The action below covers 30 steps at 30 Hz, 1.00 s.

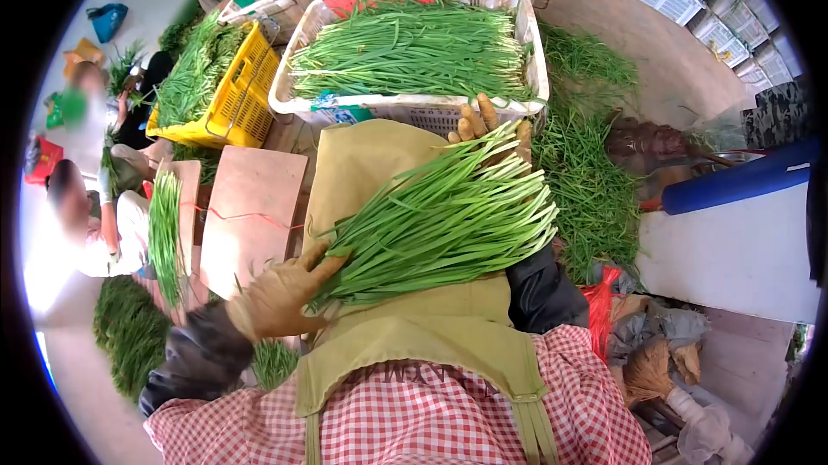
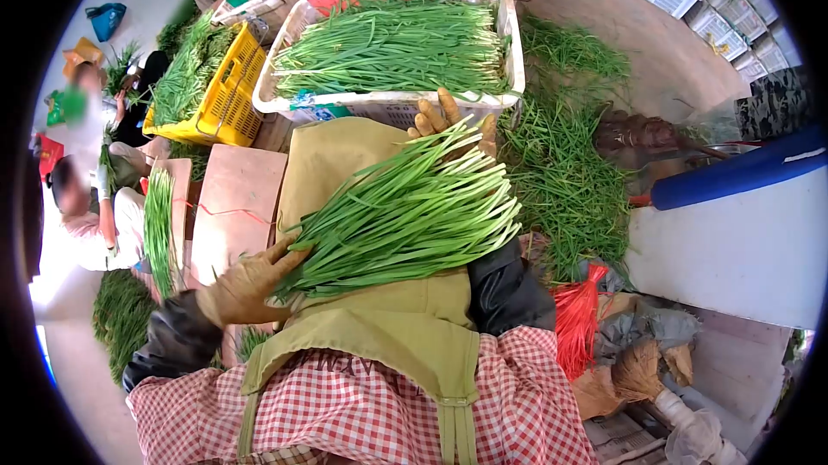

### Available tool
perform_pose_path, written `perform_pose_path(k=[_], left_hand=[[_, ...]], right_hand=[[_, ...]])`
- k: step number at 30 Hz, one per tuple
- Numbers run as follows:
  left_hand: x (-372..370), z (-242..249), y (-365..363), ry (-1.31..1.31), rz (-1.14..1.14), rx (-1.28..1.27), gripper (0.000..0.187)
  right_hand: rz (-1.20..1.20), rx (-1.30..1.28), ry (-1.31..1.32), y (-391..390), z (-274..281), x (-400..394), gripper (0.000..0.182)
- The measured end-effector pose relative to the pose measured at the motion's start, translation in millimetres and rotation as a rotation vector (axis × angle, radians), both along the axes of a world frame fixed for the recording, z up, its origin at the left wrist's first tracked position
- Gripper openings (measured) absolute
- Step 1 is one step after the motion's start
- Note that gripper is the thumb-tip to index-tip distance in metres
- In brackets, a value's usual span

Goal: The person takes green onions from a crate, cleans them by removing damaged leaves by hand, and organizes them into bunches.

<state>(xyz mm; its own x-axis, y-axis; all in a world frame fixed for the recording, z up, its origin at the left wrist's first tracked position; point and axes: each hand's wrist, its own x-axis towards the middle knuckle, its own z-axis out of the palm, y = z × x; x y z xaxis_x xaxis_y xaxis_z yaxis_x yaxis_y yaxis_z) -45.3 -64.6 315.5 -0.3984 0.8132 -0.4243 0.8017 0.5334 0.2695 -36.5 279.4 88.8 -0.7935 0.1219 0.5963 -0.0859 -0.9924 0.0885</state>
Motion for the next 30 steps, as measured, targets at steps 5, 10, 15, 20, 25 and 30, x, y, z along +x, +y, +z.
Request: perform_pose_path(k=[5,10,15,20,25,30], left_hand=[[-91,51,17,-0.443,0.075,0.205,0.062],[-148,-12,83,-0.794,0.012,0.295,0.065],[-95,-82,121,-1.526,0.383,0.162,0.069],[-57,-127,118,-1.893,0.47,0.06,0.061],[-58,-124,113,-1.9,0.458,0.085,0.061],[-54,-117,115,-1.824,0.441,0.154,0.057]], right_hand=[[0.0,0.1,-0.127,7,36,9,0.088],[-0.018,0.186,-0.126,-1,88,10,0.086],[-0.057,0.257,-0.277,-5,124,15,0.086],[-0.431,0.908,-0.816,57,122,45,0.075],[-0.965,1.454,-1.0,74,193,67,0.043],[-1.214,2.765,-0.377,-6,210,40,0.029]])
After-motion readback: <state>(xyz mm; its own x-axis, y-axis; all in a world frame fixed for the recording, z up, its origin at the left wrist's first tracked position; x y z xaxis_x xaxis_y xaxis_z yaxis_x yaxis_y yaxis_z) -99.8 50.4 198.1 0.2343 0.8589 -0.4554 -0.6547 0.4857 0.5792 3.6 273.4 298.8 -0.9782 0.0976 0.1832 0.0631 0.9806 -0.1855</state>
